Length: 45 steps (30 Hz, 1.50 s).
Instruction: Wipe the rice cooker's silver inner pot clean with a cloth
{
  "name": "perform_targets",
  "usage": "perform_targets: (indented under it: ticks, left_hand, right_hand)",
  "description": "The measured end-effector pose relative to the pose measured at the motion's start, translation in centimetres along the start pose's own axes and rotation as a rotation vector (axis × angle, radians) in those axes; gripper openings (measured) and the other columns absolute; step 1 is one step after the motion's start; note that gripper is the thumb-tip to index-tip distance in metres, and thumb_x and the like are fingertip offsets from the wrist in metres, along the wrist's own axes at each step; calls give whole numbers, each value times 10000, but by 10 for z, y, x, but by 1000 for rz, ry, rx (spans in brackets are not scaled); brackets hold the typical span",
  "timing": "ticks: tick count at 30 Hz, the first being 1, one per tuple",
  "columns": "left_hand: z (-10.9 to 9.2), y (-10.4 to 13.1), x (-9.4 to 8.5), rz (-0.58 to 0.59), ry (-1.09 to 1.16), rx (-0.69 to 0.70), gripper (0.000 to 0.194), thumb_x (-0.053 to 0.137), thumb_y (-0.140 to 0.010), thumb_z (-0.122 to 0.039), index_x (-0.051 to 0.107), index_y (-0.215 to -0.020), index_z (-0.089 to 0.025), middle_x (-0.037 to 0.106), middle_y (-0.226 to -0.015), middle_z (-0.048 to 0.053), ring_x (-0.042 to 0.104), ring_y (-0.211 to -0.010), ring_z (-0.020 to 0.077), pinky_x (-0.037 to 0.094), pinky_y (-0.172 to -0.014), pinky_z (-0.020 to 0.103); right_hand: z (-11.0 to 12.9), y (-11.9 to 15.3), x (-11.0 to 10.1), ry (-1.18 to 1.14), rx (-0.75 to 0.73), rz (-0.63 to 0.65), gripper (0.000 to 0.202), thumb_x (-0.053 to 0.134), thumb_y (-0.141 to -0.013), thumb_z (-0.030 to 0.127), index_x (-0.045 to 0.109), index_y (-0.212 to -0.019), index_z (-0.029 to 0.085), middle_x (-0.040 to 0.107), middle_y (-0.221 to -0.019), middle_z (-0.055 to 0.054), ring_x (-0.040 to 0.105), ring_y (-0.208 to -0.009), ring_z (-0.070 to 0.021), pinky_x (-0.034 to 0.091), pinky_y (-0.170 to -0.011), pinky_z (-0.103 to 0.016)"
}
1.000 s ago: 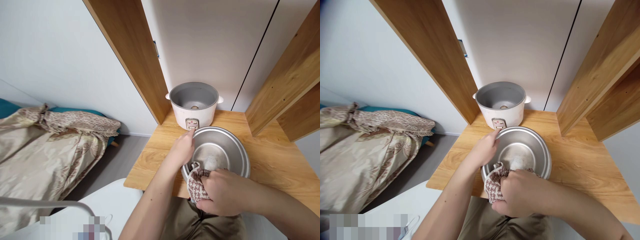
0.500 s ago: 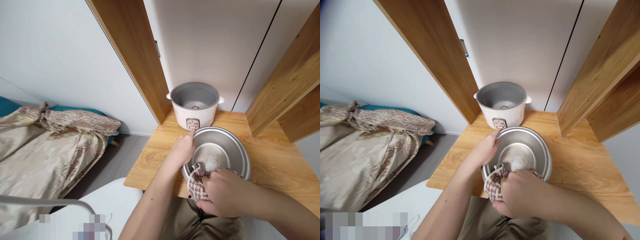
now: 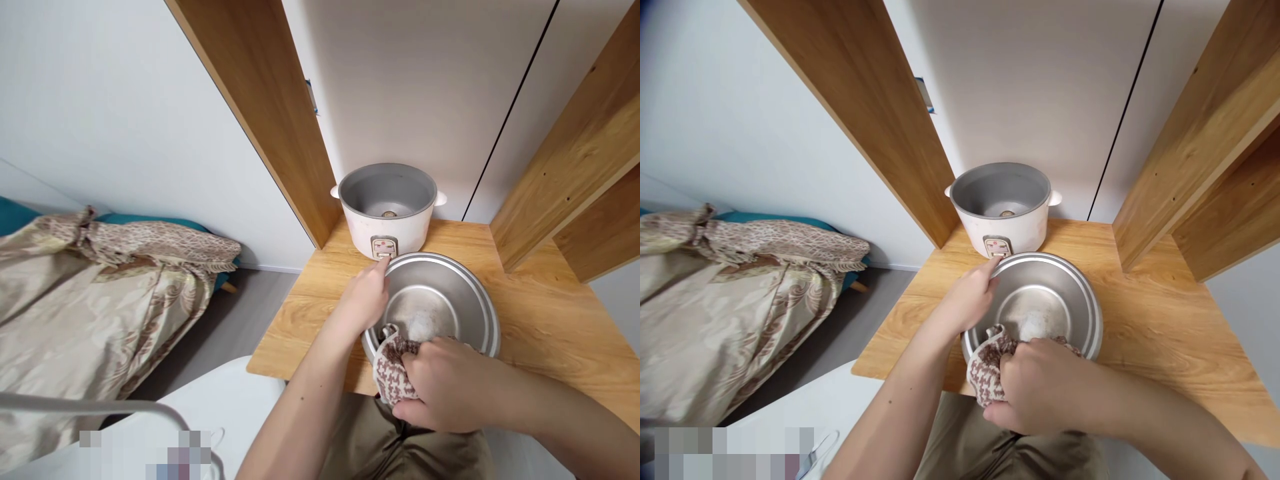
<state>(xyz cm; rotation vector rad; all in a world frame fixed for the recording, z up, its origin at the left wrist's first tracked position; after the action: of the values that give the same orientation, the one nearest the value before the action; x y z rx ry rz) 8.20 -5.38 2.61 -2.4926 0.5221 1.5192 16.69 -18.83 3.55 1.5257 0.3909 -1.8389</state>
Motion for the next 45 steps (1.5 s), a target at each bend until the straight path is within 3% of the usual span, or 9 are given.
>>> perform_targets:
  ticks: [4, 8, 11, 15, 20, 29, 37, 42, 45]
  left_hand:
    - [1, 0, 1, -3, -4, -9, 541, 416, -1022, -141, 502, -1556, -113, 656, -1466, 231, 662, -1324, 346, 518, -1084, 453]
    - [2, 0, 1, -2, -21, -12, 533, 432, -1021, -139, 514, -1547, -130, 676, -1438, 228, 675, -1304, 341, 522, -1073, 451]
    - [0, 0, 1, -2, -23, -2, 526, 444, -1015, -126, 528, -1535, -138, 678, -1438, 223, 675, -1305, 333, 520, -1076, 444]
    - [-1, -1, 1, 5, -32, -5, 531, 445, -1017, -129, 523, -1542, -145, 674, -1451, 209, 671, -1317, 325, 518, -1081, 425]
    - [-1, 0, 1, 2, -43, -9, 545, 443, -1015, -126, 505, -1557, -130, 667, -1458, 217, 670, -1317, 331, 514, -1086, 430]
    - [-2, 0, 0, 18, -41, -14, 558, 432, -1021, -122, 483, -1577, -112, 680, -1425, 241, 678, -1300, 358, 531, -1066, 460]
    - [0, -2, 2, 41, -63, -49, 554, 442, -1038, -134, 468, -1591, -134, 658, -1463, 231, 667, -1315, 350, 519, -1076, 446]
    - [-1, -2, 1, 30, -73, -37, 519, 451, -1033, -132, 512, -1549, -142, 676, -1433, 229, 684, -1285, 345, 535, -1036, 432]
    - [0, -2, 2, 29, -78, -28, 521, 457, -1034, -132, 508, -1553, -149, 674, -1440, 222, 687, -1283, 337, 533, -1036, 422]
  right_hand:
    - [-1, 0, -5, -63, -73, 3, 262, 673, -967, 458, 695, -889, 209, 759, -777, -24, 686, -682, -206, 348, -580, -330]
    - [0, 1, 0, 64, 10, 9, 395, 627, -996, 557, 709, -849, 199, 728, -690, -51, 670, -603, -241, 286, -517, -355]
    - [4, 2, 2, 127, 39, -14, 443, 609, -1008, 582, 714, -872, 174, 730, -695, -82, 676, -601, -264, 311, -519, -356]
    - [0, 2, 0, -37, 53, 21, 354, 639, -996, 516, 713, -903, 183, 754, -756, -69, 679, -656, -233, 363, -566, -329]
    - [-7, 0, -2, -229, -50, 69, 184, 717, -889, 355, 714, -970, 190, 770, -869, -45, 671, -754, -204, 417, -647, -292]
    - [8, 4, 1, 103, 2, 21, 355, 638, -1016, 483, 728, -889, 165, 759, -761, -86, 704, -651, -253, 399, -553, -346]
    - [-9, 0, 3, -233, -48, 78, 222, 719, -900, 419, 703, -972, 210, 777, -877, -48, 703, -764, -221, 442, -641, -294]
    - [-5, 4, 5, -28, 55, 35, 370, 669, -964, 542, 722, -913, 179, 752, -754, -78, 703, -656, -252, 381, -531, -320]
    - [4, 6, 4, 36, 32, 15, 383, 632, -1007, 518, 727, -895, 164, 760, -755, -92, 715, -650, -257, 398, -542, -324]
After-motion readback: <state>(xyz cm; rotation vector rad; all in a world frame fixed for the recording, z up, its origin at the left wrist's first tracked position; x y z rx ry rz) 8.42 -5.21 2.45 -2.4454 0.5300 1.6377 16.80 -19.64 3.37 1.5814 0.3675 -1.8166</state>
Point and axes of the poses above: each hand's wrist, its own y-axis away from the middle knuckle, its own x-axis out of the palm, z = x × y, the point moved 7 cm from there along -y, towards the middle knuckle
